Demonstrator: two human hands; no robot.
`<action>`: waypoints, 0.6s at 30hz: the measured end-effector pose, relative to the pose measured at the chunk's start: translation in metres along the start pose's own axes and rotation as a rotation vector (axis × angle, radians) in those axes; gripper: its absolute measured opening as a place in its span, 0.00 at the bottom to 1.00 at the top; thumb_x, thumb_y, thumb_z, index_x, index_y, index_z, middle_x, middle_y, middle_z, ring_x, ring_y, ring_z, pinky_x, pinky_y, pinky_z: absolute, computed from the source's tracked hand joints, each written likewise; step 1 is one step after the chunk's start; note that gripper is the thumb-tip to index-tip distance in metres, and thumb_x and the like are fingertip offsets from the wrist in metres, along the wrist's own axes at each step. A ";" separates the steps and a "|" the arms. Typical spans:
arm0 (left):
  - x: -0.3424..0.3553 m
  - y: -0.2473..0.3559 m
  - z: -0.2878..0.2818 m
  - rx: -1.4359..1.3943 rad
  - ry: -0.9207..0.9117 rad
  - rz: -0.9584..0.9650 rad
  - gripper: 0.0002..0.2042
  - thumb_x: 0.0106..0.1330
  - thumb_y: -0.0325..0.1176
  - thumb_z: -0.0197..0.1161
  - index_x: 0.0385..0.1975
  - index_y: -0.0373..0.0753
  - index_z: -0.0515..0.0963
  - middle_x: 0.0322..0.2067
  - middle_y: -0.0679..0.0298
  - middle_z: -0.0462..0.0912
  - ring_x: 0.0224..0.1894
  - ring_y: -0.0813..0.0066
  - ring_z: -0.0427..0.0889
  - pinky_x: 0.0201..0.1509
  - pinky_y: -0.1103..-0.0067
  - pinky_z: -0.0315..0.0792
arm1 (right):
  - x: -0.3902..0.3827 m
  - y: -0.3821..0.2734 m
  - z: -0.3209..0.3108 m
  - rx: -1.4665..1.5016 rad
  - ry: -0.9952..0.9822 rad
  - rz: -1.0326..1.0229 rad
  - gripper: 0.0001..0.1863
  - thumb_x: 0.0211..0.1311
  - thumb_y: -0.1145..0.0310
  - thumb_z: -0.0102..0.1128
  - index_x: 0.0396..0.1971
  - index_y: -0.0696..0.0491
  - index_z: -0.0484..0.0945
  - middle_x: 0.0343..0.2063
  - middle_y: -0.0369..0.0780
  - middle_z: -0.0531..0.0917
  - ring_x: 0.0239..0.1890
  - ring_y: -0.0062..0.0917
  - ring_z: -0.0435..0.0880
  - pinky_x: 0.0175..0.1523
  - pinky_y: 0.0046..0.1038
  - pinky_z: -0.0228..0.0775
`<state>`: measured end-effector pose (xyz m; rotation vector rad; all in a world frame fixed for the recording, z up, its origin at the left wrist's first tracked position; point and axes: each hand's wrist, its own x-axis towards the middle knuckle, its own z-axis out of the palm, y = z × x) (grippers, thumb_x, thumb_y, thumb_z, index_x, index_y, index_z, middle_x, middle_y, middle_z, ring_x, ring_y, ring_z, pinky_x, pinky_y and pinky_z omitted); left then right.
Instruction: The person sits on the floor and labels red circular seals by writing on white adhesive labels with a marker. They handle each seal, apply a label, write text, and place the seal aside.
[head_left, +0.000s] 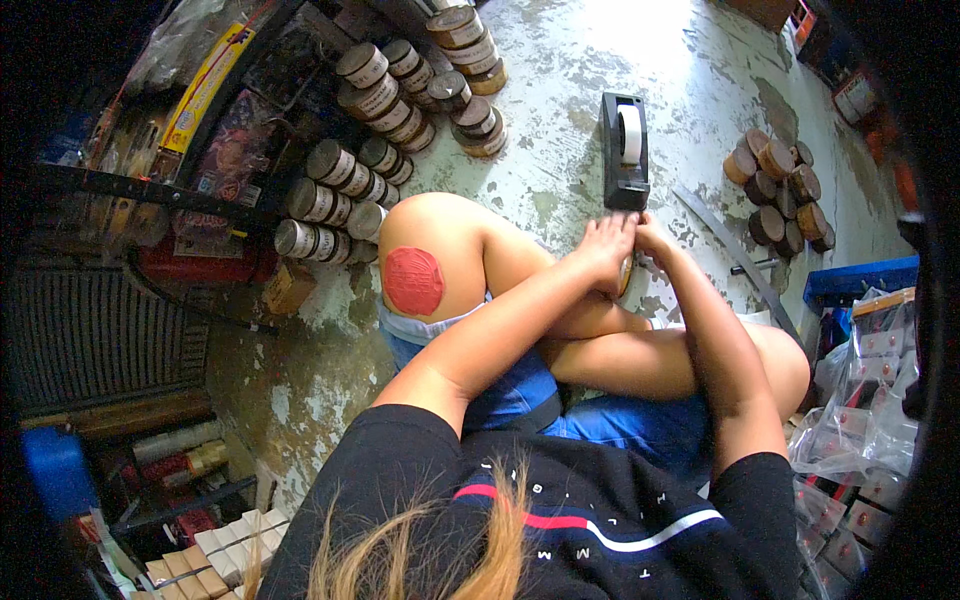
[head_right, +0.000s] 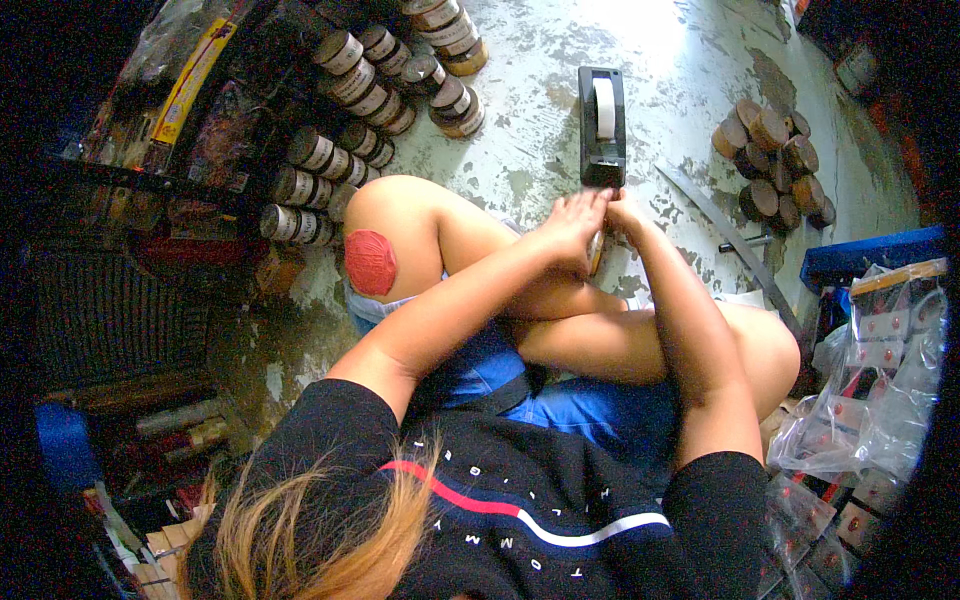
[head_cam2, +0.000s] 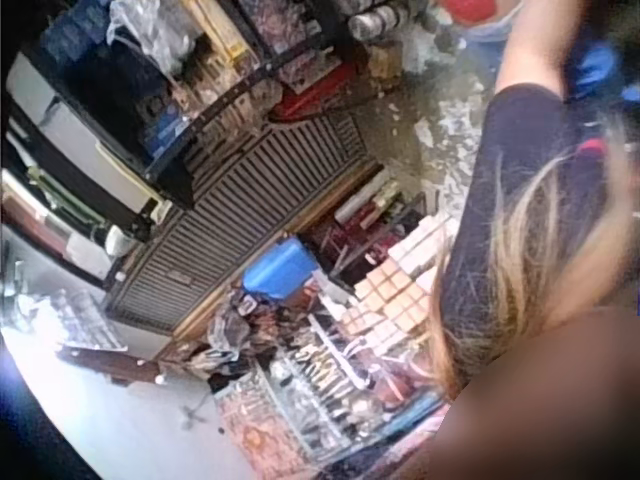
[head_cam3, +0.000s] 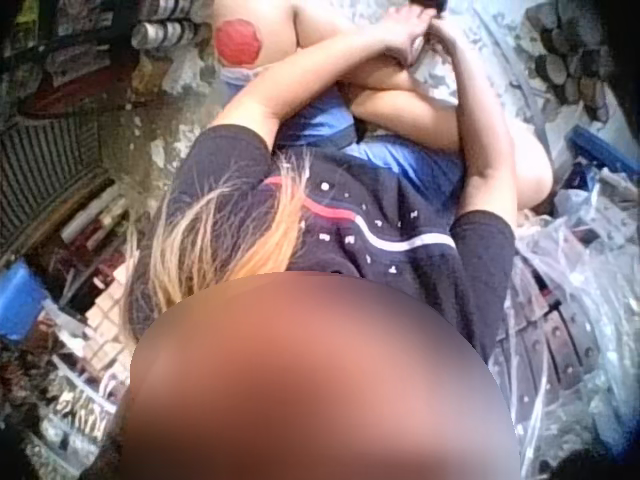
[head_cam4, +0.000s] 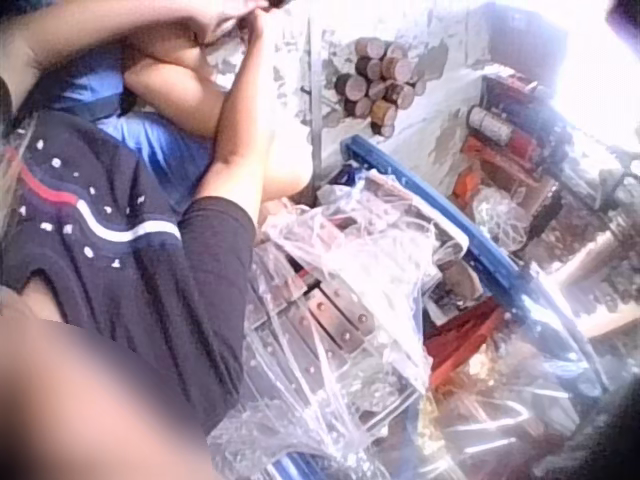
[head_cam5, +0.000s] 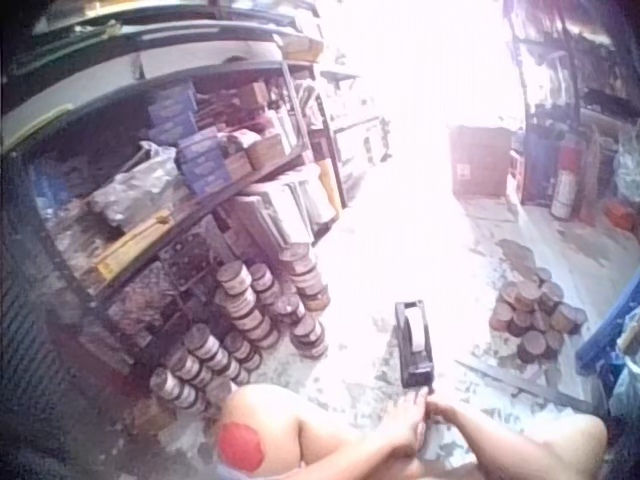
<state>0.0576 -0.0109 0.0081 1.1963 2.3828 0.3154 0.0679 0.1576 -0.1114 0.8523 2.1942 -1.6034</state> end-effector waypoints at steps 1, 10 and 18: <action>-0.001 0.002 0.003 0.021 -0.053 0.013 0.64 0.24 0.39 0.79 0.66 0.28 0.43 0.59 0.45 0.61 0.63 0.49 0.60 0.65 0.60 0.56 | 0.006 0.001 0.007 0.009 0.104 -0.178 0.17 0.55 0.62 0.62 0.41 0.56 0.74 0.29 0.38 0.80 0.26 0.19 0.75 0.26 0.26 0.67; 0.029 0.001 -0.011 0.121 -0.318 0.028 0.60 0.23 0.44 0.80 0.62 0.34 0.51 0.49 0.51 0.75 0.54 0.53 0.73 0.61 0.50 0.59 | 0.006 -0.025 -0.057 -0.217 0.271 -0.149 0.10 0.46 0.73 0.61 0.33 0.53 0.80 0.24 0.37 0.82 0.25 0.19 0.79 0.31 0.24 0.71; 0.015 -0.014 -0.004 -0.112 0.019 -0.242 0.35 0.18 0.53 0.77 0.27 0.34 0.78 0.33 0.52 0.83 0.42 0.60 0.81 0.53 0.66 0.68 | 0.012 -0.021 -0.075 -0.079 0.297 -0.193 0.10 0.45 0.68 0.60 0.30 0.52 0.81 0.24 0.39 0.83 0.26 0.22 0.80 0.35 0.26 0.72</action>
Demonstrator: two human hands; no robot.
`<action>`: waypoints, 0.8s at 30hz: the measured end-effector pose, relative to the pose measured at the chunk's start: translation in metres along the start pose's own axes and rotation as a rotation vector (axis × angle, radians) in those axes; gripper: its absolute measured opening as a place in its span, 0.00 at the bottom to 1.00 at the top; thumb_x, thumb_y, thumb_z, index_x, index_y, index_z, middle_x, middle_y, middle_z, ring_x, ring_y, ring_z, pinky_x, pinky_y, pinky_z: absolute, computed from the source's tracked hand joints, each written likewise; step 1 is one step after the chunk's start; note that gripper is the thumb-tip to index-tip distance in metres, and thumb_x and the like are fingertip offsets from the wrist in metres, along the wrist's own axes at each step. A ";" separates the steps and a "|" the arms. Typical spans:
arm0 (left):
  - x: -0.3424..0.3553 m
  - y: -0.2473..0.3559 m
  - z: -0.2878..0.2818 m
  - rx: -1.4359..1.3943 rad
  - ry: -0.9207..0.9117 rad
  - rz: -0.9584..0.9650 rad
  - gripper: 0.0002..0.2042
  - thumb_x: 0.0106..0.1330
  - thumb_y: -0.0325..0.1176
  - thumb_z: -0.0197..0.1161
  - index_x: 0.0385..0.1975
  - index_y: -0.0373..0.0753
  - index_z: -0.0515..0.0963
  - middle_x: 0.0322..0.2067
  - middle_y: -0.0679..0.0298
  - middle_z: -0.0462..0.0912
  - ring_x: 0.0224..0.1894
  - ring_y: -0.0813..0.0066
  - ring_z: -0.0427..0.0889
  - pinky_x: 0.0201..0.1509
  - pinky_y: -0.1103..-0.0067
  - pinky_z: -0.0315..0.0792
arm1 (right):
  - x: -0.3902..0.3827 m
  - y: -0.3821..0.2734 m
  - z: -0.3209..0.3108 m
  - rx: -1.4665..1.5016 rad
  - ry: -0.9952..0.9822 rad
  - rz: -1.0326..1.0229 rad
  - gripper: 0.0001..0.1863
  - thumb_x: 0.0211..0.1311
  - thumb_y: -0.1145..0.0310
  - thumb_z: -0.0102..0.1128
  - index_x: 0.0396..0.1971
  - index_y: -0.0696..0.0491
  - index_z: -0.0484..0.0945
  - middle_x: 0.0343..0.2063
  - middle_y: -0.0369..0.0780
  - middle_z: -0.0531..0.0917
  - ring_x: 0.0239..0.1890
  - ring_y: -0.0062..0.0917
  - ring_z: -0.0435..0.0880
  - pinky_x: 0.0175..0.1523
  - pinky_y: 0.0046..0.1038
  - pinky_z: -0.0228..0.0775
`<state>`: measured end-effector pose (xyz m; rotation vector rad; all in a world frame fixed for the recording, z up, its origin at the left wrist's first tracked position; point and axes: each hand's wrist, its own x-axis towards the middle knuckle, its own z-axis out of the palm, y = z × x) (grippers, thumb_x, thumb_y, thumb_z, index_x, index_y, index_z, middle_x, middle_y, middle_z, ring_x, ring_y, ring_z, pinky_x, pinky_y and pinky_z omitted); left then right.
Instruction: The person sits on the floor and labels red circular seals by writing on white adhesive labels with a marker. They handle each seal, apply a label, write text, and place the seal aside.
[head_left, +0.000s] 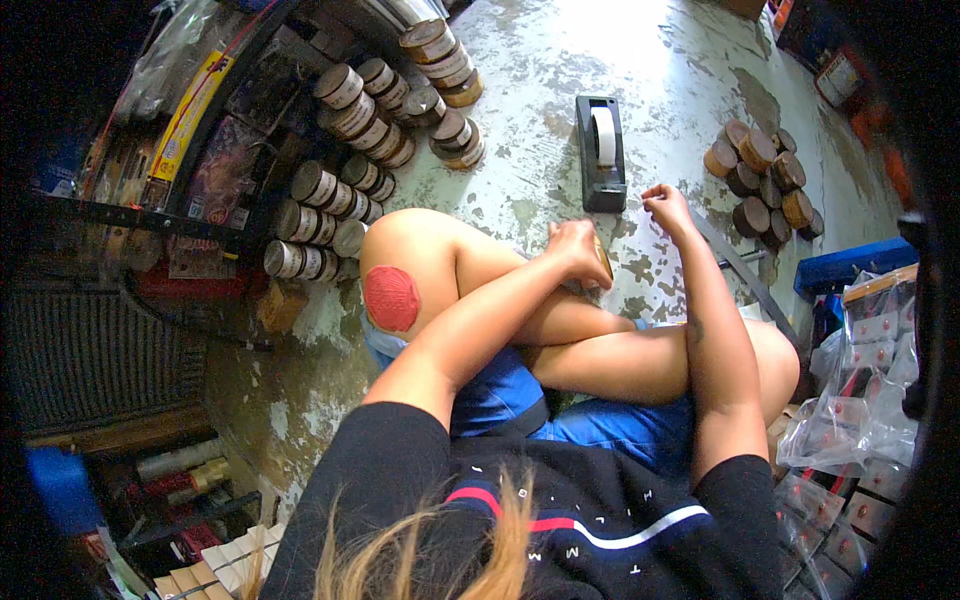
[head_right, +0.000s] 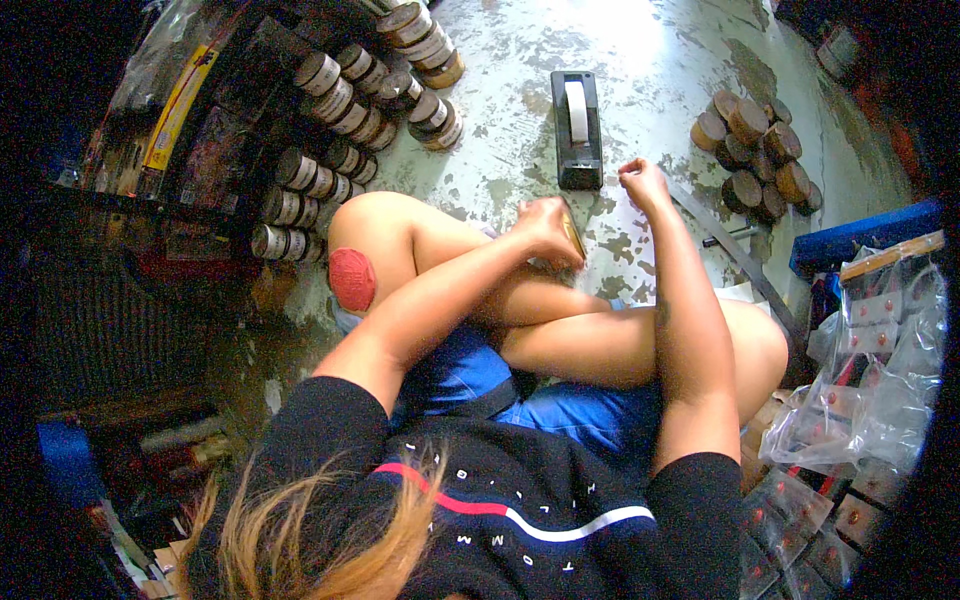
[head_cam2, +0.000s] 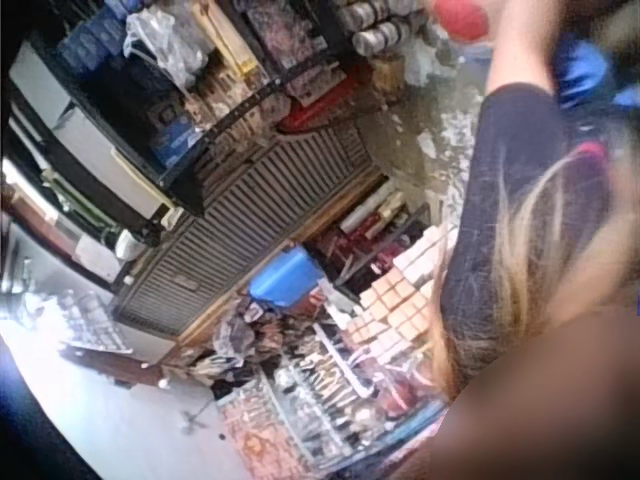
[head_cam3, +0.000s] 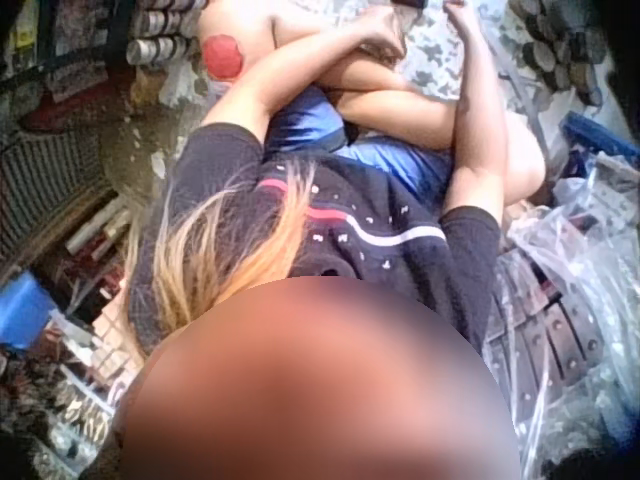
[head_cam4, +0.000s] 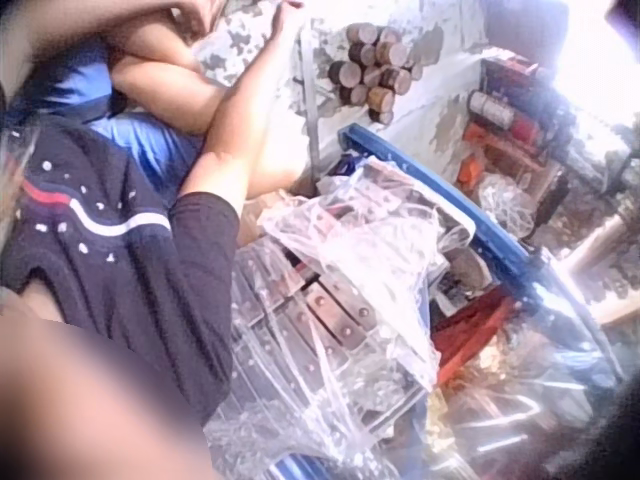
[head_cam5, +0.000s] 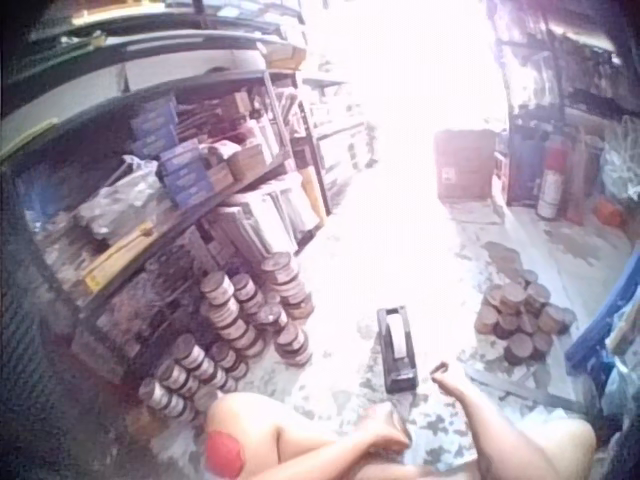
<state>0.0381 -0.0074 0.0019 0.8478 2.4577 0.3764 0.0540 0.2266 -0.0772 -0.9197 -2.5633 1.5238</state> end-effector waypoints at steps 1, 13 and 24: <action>-0.001 -0.002 0.003 -0.053 0.054 -0.073 0.36 0.18 0.53 0.77 0.29 0.34 0.78 0.34 0.53 0.83 0.43 0.61 0.81 0.54 0.66 0.67 | 0.002 0.001 -0.004 0.024 0.022 0.021 0.11 0.44 0.68 0.60 0.30 0.52 0.81 0.24 0.38 0.83 0.25 0.22 0.80 0.34 0.26 0.72; 0.074 -0.060 -0.014 -0.382 0.851 -0.450 0.49 0.19 0.50 0.82 0.46 0.38 0.64 0.45 0.54 0.75 0.49 0.60 0.76 0.56 0.70 0.70 | -0.010 -0.044 -0.011 0.081 0.145 -0.114 0.13 0.48 0.66 0.60 0.36 0.52 0.80 0.26 0.38 0.83 0.26 0.21 0.79 0.34 0.25 0.71; 0.083 -0.066 -0.016 -0.472 0.812 -0.444 0.53 0.21 0.42 0.85 0.50 0.33 0.57 0.51 0.51 0.66 0.53 0.55 0.68 0.61 0.68 0.64 | -0.014 -0.072 -0.010 0.103 0.162 -0.116 0.15 0.50 0.63 0.59 0.39 0.48 0.79 0.32 0.40 0.85 0.34 0.29 0.83 0.41 0.30 0.73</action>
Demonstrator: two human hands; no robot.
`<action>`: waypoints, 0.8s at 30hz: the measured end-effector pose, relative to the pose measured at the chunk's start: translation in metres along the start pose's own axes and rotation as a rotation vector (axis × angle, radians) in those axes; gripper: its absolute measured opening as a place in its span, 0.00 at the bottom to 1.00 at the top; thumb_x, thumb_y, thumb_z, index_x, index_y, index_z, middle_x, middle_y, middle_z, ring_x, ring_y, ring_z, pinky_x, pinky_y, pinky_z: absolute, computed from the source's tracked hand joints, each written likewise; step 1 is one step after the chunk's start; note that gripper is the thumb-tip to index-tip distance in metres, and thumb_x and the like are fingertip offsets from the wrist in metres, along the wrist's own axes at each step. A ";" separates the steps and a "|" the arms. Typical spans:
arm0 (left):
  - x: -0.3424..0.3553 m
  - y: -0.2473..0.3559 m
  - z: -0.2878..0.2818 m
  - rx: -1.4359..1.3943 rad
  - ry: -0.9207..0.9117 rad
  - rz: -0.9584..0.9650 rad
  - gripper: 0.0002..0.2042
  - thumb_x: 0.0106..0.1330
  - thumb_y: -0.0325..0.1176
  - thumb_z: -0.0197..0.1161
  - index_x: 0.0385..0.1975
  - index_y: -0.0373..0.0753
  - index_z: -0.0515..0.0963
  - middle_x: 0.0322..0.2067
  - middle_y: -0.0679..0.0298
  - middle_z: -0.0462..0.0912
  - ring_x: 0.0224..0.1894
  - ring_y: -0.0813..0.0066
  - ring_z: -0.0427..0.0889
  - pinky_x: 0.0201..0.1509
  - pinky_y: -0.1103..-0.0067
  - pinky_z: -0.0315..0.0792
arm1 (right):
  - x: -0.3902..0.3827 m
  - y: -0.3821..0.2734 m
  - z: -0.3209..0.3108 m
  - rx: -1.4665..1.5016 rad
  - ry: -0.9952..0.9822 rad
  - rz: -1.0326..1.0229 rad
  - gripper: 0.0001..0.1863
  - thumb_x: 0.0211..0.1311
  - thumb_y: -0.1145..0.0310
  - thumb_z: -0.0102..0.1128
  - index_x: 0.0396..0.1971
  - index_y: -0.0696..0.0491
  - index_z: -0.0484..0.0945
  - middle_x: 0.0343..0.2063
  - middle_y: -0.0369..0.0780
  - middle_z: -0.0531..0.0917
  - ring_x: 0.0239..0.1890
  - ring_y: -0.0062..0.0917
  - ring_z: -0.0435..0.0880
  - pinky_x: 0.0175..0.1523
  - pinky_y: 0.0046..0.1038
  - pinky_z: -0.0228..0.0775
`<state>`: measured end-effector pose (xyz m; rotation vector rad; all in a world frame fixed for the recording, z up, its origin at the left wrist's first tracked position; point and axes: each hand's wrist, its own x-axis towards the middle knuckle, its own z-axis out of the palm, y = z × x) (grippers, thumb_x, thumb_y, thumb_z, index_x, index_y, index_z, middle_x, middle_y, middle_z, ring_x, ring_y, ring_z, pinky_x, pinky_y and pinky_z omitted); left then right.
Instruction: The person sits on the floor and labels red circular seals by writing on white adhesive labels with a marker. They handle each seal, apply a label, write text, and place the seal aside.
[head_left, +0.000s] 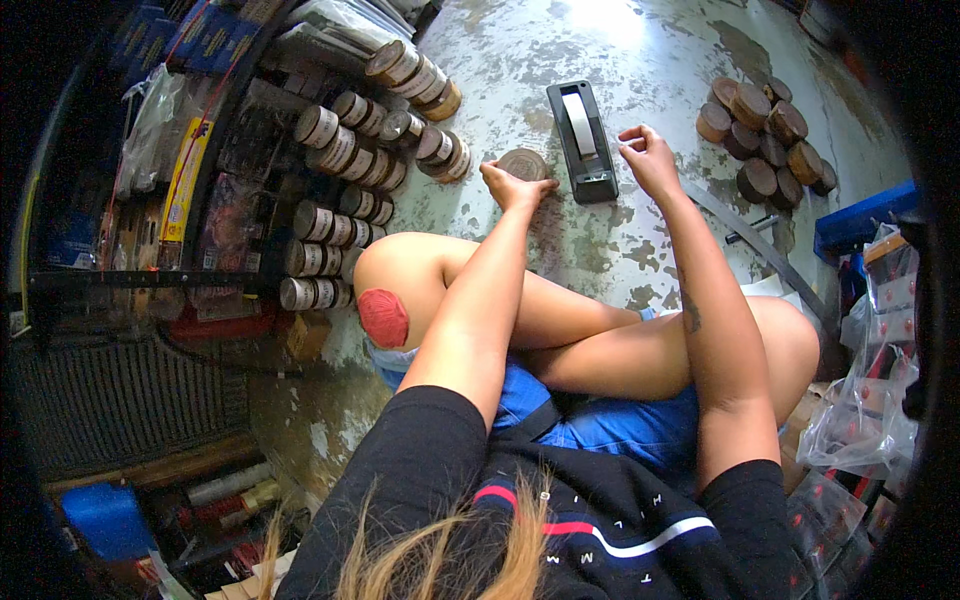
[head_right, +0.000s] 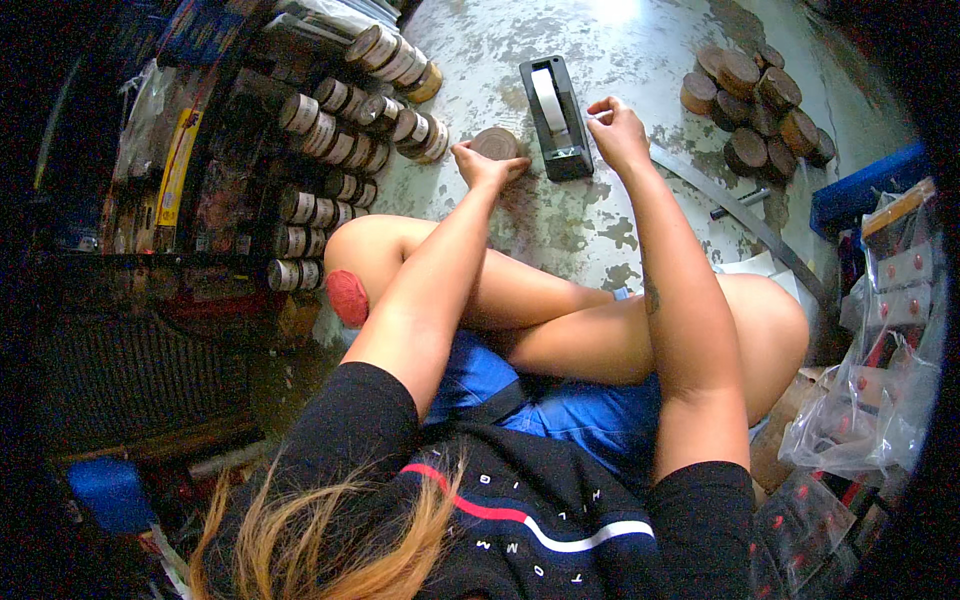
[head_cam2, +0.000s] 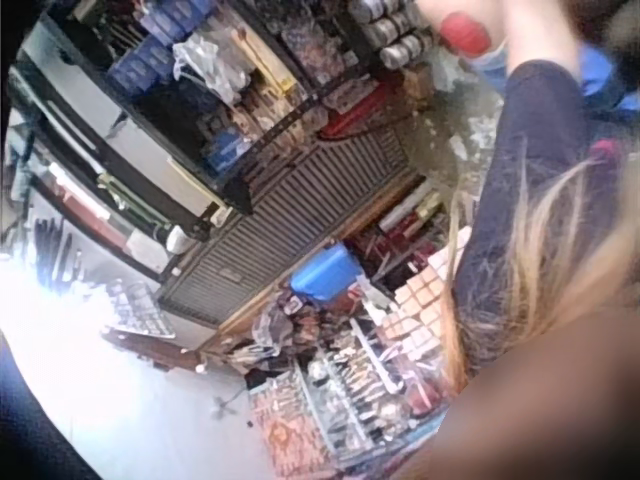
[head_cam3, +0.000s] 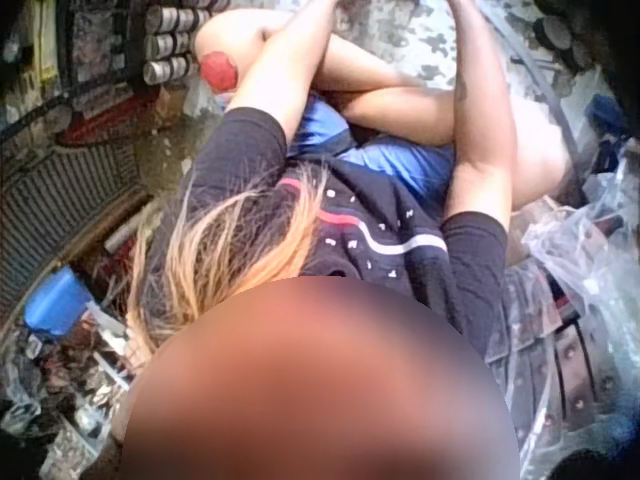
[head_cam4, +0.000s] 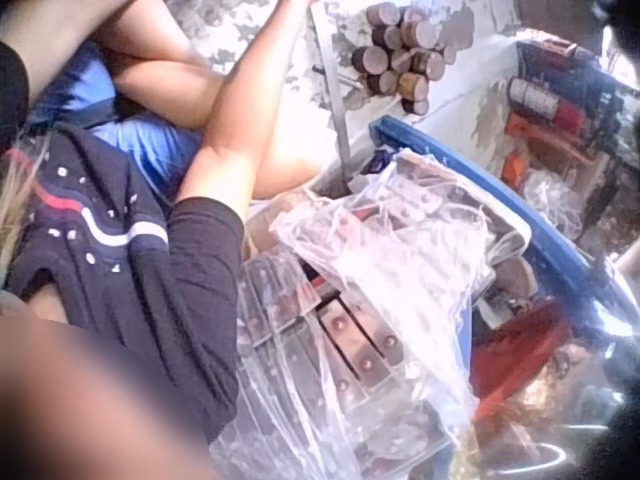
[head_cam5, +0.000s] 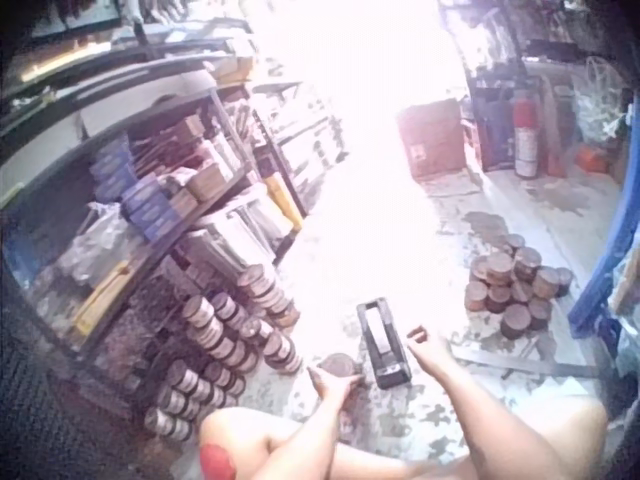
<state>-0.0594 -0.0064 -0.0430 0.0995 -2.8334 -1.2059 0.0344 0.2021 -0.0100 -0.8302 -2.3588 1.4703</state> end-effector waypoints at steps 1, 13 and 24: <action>-0.001 0.006 -0.004 0.065 -0.047 -0.052 0.54 0.21 0.42 0.85 0.51 0.33 0.56 0.52 0.51 0.65 0.54 0.55 0.68 0.61 0.68 0.64 | -0.003 -0.006 -0.004 0.026 0.005 -0.046 0.15 0.50 0.62 0.59 0.39 0.49 0.79 0.32 0.40 0.85 0.34 0.29 0.83 0.41 0.30 0.73; 0.055 0.042 -0.028 1.013 -0.824 0.918 0.48 0.32 0.42 0.78 0.61 0.55 0.62 0.57 0.59 0.67 0.54 0.52 0.74 0.58 0.42 0.61 | -0.084 -0.158 -0.049 0.309 -0.470 -0.453 0.09 0.58 0.72 0.60 0.38 0.55 0.77 0.30 0.32 0.78 0.34 0.15 0.75 0.45 0.20 0.67; 0.217 0.084 0.033 1.046 -0.584 0.925 0.46 0.26 0.48 0.81 0.54 0.52 0.69 0.52 0.61 0.73 0.58 0.59 0.71 0.64 0.45 0.54 | -0.091 -0.113 -0.045 0.226 -0.599 -0.240 0.09 0.54 0.75 0.61 0.36 0.57 0.75 0.33 0.38 0.79 0.38 0.23 0.77 0.47 0.26 0.68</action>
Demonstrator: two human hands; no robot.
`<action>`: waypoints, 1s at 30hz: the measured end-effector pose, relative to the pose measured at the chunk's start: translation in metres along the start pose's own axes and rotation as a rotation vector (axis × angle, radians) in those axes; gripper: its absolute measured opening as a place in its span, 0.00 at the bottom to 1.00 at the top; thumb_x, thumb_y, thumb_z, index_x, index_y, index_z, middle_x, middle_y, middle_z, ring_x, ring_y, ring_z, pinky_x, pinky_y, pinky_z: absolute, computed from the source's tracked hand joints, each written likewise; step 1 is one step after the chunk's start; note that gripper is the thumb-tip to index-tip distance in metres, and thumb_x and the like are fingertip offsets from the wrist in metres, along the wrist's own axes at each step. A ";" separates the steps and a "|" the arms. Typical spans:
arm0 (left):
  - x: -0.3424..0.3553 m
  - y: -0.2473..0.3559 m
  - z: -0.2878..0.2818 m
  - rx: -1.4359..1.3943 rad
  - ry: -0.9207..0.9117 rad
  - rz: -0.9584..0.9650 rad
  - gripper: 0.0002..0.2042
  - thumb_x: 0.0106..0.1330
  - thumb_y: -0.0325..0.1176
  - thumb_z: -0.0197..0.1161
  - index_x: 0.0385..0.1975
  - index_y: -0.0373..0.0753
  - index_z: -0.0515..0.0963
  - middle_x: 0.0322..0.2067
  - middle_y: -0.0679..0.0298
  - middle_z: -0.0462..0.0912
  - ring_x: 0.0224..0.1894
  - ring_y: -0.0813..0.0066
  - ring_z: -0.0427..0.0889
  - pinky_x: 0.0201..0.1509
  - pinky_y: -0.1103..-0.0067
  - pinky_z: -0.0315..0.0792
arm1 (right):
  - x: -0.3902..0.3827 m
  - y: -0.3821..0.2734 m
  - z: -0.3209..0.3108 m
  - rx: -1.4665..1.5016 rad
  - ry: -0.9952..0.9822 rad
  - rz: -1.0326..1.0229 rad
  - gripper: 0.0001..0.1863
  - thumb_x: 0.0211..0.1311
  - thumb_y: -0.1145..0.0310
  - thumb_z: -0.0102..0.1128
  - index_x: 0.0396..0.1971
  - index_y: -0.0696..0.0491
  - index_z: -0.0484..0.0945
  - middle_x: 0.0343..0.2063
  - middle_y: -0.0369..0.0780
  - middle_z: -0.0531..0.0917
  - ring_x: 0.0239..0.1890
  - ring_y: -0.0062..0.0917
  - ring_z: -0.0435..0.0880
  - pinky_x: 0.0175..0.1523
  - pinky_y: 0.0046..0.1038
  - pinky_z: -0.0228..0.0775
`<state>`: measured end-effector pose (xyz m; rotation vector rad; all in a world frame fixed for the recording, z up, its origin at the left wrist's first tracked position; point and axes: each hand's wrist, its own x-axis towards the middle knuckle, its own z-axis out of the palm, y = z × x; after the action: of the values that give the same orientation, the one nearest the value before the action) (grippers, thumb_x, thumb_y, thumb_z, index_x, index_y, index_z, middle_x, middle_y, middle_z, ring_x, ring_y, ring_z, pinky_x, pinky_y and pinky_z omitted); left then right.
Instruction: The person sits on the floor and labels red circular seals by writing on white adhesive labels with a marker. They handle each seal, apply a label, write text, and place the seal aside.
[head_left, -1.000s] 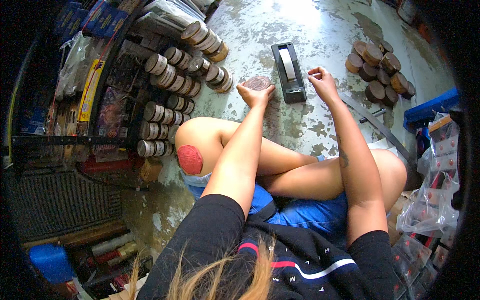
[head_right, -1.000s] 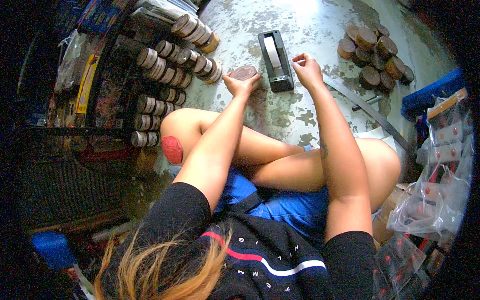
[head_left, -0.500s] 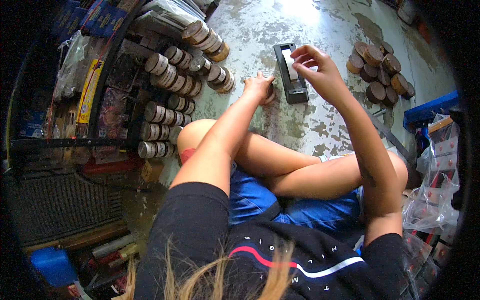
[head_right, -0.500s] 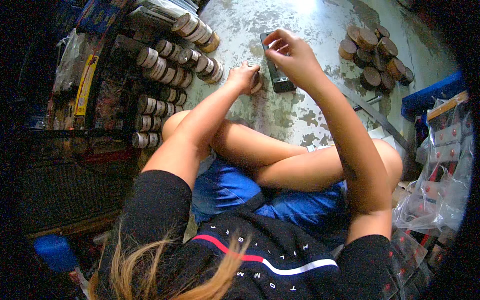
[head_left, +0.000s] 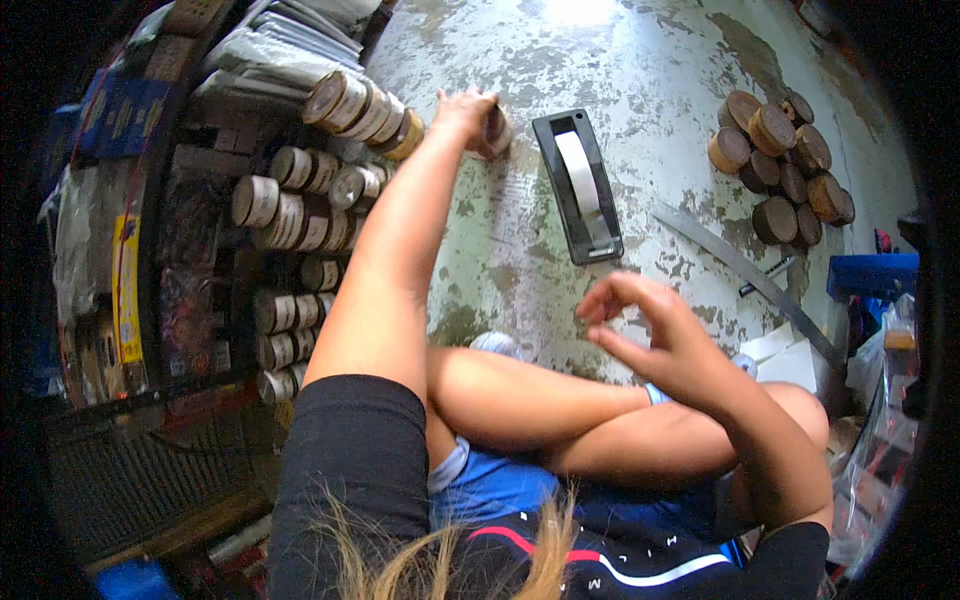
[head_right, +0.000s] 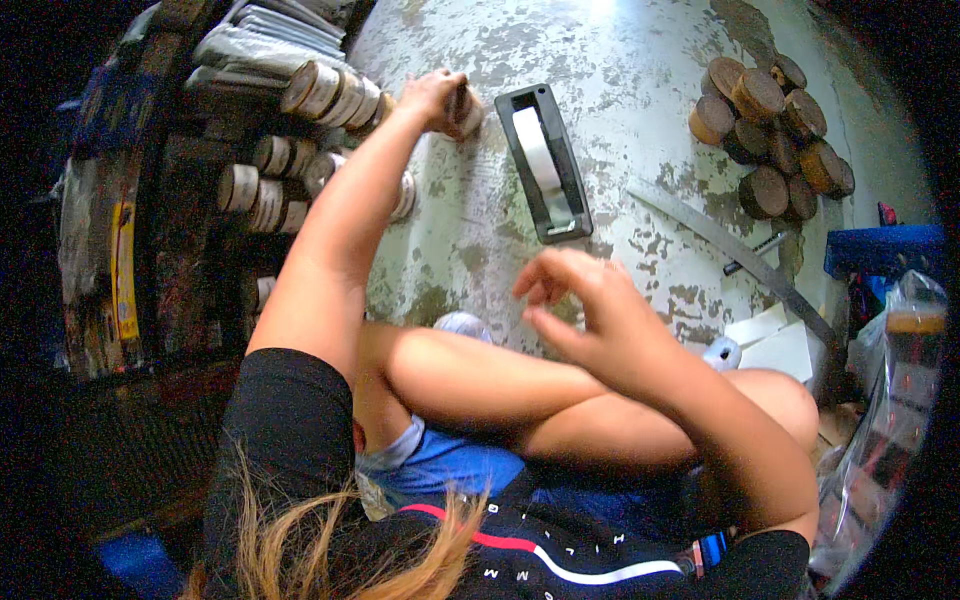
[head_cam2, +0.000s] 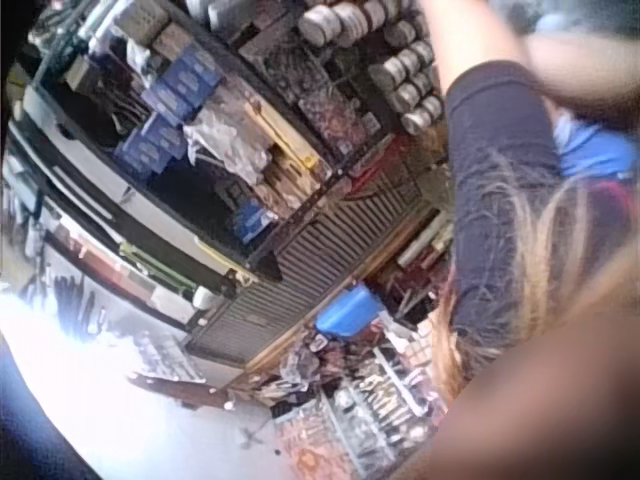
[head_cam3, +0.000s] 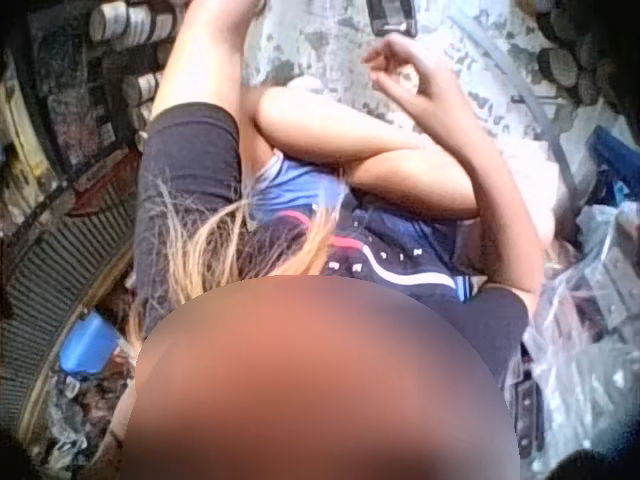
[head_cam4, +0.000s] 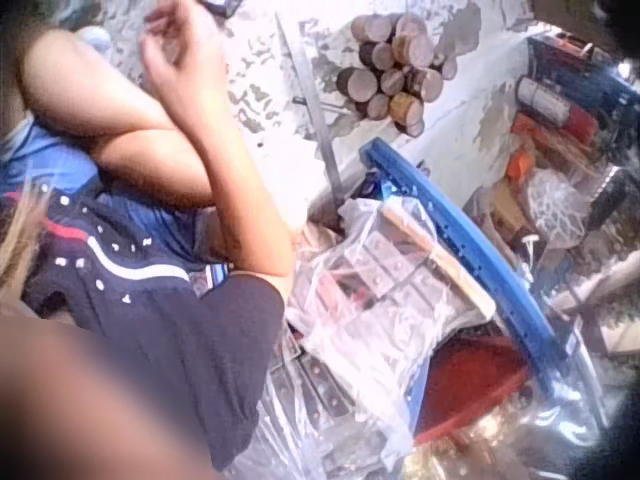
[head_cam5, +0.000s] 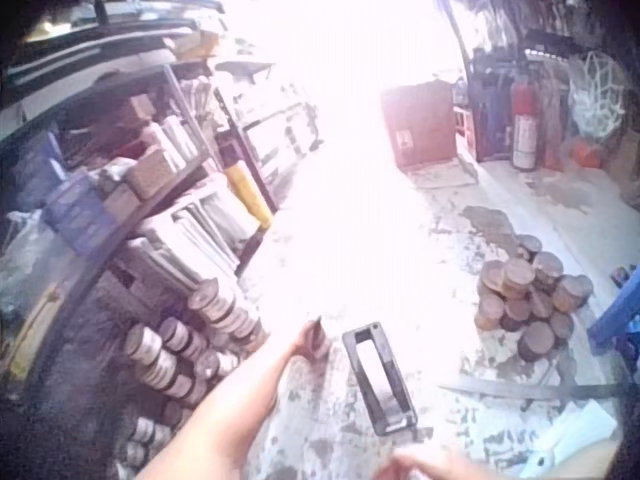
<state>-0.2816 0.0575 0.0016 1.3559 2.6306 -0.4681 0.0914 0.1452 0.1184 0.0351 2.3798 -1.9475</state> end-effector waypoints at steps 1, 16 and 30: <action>0.015 -0.011 -0.002 0.034 -0.012 -0.017 0.46 0.26 0.49 0.81 0.55 0.53 0.69 0.53 0.62 0.73 0.58 0.61 0.71 0.64 0.46 0.54 | 0.000 -0.001 -0.003 0.017 -0.017 0.027 0.09 0.54 0.75 0.61 0.36 0.57 0.76 0.33 0.39 0.79 0.38 0.24 0.78 0.48 0.27 0.67; 0.102 -0.076 -0.009 0.532 -0.347 -0.619 0.40 0.46 0.46 0.74 0.63 0.59 0.63 0.65 0.64 0.62 0.68 0.55 0.56 0.61 0.32 0.34 | -0.002 -0.003 -0.030 -0.191 -0.142 0.024 0.11 0.59 0.67 0.58 0.41 0.52 0.73 0.36 0.40 0.75 0.43 0.32 0.74 0.54 0.35 0.57; -0.157 0.089 -0.124 -0.186 0.356 0.223 0.45 0.53 0.33 0.68 0.69 0.48 0.47 0.70 0.57 0.48 0.71 0.55 0.49 0.68 0.44 0.32 | -0.005 0.050 -0.135 -0.636 -0.054 0.464 0.22 0.52 0.63 0.66 0.48 0.49 0.75 0.47 0.44 0.78 0.53 0.35 0.74 0.57 0.34 0.66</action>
<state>-0.1161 0.0278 0.1422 1.7785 2.6491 0.0530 0.0943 0.2871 0.0967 0.4431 2.5379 -0.9443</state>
